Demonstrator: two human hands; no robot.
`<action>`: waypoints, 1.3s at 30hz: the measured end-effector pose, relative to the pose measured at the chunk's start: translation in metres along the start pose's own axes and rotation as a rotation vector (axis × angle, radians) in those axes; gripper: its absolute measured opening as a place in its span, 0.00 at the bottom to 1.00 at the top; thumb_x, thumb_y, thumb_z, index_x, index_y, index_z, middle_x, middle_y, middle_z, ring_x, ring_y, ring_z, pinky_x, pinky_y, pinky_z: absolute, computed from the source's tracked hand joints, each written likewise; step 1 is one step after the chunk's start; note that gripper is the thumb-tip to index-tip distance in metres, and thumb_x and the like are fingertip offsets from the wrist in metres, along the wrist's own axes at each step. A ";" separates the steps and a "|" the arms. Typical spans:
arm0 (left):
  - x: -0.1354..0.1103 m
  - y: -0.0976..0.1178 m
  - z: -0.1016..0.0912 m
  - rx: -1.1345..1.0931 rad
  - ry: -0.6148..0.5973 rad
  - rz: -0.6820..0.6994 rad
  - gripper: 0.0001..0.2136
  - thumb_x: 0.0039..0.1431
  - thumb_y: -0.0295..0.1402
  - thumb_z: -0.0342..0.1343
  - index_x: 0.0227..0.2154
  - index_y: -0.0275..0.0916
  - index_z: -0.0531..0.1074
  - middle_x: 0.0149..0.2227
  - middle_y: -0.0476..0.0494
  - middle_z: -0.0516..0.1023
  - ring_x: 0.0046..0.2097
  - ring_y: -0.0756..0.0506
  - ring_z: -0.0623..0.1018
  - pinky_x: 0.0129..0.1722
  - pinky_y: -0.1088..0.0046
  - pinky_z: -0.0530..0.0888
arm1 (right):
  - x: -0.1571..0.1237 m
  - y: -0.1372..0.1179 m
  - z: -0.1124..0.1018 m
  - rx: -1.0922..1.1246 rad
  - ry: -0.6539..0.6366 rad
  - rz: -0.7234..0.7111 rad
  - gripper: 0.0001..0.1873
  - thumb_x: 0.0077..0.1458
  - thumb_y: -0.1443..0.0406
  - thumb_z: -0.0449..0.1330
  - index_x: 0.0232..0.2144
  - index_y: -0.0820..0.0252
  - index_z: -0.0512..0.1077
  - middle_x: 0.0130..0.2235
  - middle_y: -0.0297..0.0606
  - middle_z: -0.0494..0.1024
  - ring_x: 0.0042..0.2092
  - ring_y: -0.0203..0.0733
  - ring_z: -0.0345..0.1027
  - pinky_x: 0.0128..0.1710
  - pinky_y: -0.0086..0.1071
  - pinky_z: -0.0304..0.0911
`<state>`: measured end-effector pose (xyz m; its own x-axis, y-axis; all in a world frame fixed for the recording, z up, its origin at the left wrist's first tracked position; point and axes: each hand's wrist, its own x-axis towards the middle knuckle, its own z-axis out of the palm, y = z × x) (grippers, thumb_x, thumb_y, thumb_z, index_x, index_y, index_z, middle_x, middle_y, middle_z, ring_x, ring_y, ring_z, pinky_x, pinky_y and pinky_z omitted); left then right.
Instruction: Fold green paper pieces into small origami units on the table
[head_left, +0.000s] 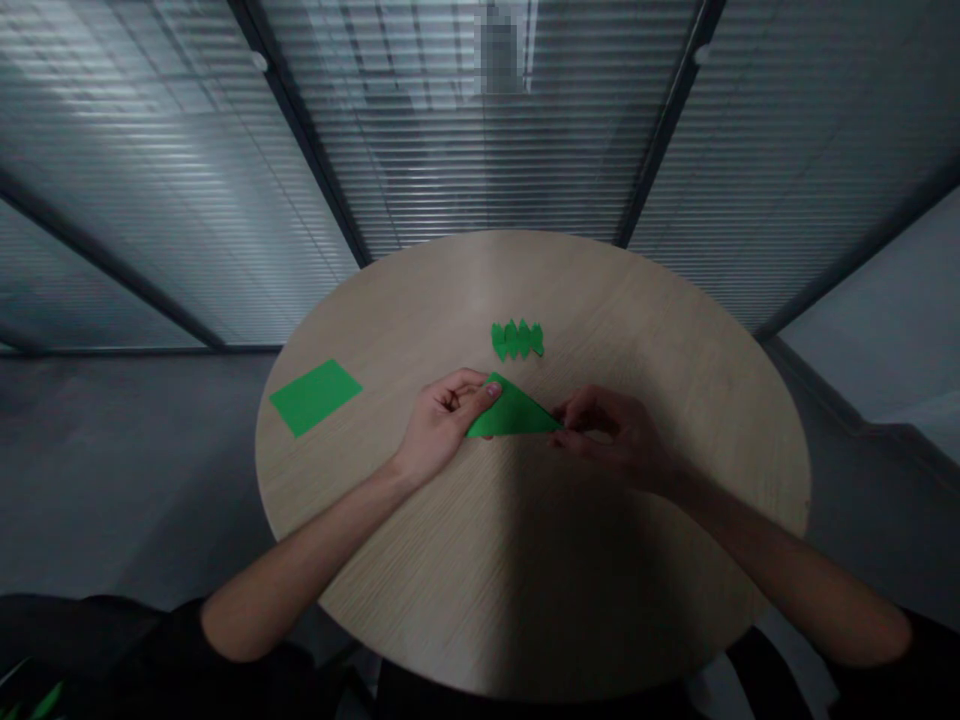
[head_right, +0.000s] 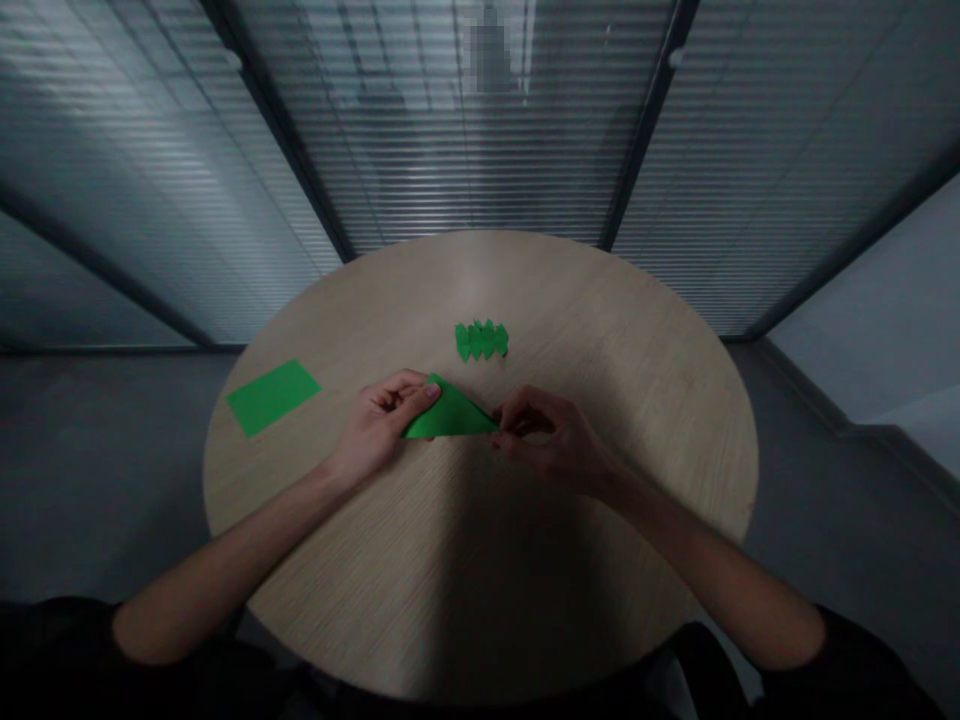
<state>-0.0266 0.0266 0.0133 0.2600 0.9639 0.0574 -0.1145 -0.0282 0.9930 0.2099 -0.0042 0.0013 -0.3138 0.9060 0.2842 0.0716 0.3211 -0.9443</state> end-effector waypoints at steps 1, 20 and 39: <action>0.000 0.000 0.000 0.010 0.007 0.004 0.14 0.54 0.44 0.68 0.29 0.37 0.75 0.20 0.52 0.75 0.20 0.52 0.73 0.19 0.79 0.70 | 0.000 0.000 0.000 0.007 0.006 0.014 0.11 0.51 0.64 0.71 0.31 0.58 0.71 0.38 0.36 0.81 0.34 0.36 0.78 0.36 0.29 0.76; -0.005 0.000 0.001 0.115 0.042 0.121 0.12 0.56 0.41 0.66 0.28 0.38 0.75 0.18 0.54 0.68 0.19 0.55 0.63 0.18 0.80 0.58 | 0.004 0.001 0.000 0.178 -0.001 0.126 0.16 0.49 0.62 0.74 0.30 0.59 0.70 0.32 0.34 0.80 0.33 0.36 0.78 0.32 0.28 0.73; -0.009 0.005 0.002 0.226 0.110 0.271 0.07 0.58 0.35 0.64 0.29 0.38 0.77 0.25 0.48 0.75 0.27 0.50 0.73 0.25 0.77 0.69 | 0.004 -0.001 0.001 0.127 -0.033 0.170 0.12 0.50 0.61 0.73 0.36 0.60 0.80 0.30 0.35 0.83 0.30 0.36 0.78 0.32 0.28 0.75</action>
<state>-0.0273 0.0167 0.0178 0.1434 0.9359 0.3218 0.0532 -0.3320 0.9418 0.2075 -0.0015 0.0026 -0.3382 0.9340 0.1153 0.0073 0.1251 -0.9921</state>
